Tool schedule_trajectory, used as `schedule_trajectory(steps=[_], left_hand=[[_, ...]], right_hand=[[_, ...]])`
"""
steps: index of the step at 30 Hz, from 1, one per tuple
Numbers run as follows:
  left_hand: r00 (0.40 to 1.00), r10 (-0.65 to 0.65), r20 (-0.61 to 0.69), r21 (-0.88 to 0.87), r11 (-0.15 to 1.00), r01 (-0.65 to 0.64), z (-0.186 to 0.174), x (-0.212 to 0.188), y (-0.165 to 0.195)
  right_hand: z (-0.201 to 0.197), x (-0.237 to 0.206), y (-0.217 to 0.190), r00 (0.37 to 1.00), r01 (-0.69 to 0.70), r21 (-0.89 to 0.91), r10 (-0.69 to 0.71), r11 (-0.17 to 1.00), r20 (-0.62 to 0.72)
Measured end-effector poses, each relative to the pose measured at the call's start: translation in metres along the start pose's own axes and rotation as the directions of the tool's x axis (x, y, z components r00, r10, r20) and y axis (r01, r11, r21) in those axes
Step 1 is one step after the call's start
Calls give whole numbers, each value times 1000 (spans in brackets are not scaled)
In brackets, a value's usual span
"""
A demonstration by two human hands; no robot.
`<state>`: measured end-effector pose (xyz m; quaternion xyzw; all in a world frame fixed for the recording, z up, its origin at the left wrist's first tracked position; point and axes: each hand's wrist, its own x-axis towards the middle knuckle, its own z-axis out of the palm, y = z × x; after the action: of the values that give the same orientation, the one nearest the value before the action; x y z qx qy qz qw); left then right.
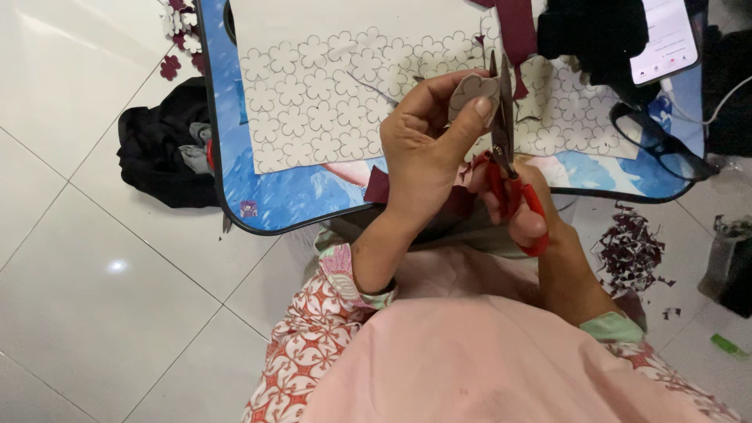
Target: The person sits at a low table and uses red-handled scissors to cut flower-shaped outlines from a sheet of white paper. They rotate the paper and trim along the drawn lines, placing finished cutouts on the table.
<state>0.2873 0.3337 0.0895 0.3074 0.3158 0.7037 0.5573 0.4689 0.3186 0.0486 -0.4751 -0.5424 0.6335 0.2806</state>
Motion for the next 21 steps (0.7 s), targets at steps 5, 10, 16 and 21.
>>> schedule_trajectory(steps=[5,10,16,21], left_hand=[[997,-70,31,18,997,69,-3,5,8],[992,-101,69,67,993,97,-15,12,8],[984,-153,96,87,986,145,-22,19,17],[980,-151,130,88,986,140,-27,23,16]], right_hand=[[-8,-3,3,997,40,29,-41,999,68],[-15,-2,1,994,-100,41,98,994,41],[-28,-4,-2,988,24,-90,-10,996,153],[-32,-5,6,991,55,-163,-34,985,129]])
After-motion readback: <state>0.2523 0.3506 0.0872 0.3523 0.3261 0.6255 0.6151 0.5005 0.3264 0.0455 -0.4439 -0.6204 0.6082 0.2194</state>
